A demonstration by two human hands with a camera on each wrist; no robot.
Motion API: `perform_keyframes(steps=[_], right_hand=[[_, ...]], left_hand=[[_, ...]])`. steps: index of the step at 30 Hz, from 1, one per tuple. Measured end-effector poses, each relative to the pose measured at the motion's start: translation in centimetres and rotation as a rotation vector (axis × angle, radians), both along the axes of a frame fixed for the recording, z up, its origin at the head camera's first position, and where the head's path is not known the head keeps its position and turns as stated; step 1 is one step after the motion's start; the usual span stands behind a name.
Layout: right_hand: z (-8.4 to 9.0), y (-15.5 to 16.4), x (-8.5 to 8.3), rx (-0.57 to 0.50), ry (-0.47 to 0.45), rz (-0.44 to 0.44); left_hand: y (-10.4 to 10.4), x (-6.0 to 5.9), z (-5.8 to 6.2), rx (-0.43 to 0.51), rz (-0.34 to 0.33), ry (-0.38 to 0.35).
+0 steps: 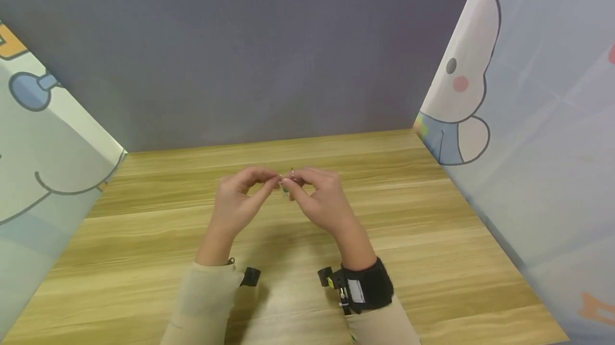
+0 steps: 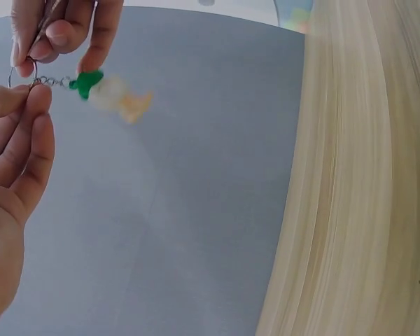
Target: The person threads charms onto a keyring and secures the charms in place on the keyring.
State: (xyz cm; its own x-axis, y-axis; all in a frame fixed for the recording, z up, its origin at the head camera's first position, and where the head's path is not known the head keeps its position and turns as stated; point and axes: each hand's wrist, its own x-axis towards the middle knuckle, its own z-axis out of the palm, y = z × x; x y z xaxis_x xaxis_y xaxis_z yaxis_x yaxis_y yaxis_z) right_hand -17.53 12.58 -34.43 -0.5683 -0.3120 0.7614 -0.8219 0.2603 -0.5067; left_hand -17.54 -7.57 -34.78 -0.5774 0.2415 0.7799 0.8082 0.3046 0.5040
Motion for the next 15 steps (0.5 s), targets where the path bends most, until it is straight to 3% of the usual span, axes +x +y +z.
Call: perform_keyframes(steps=[9,15], right_hand=[[0.11,0.33,0.09,0.060,-0.050,-0.037],[-0.20,0.89,-0.25,0.103,0.008,0.003]], left_hand=[[0.10,0.12,0.06,0.048,0.051,-0.022],[0.07,0.20,0.30,0.063,0.084,-0.041]])
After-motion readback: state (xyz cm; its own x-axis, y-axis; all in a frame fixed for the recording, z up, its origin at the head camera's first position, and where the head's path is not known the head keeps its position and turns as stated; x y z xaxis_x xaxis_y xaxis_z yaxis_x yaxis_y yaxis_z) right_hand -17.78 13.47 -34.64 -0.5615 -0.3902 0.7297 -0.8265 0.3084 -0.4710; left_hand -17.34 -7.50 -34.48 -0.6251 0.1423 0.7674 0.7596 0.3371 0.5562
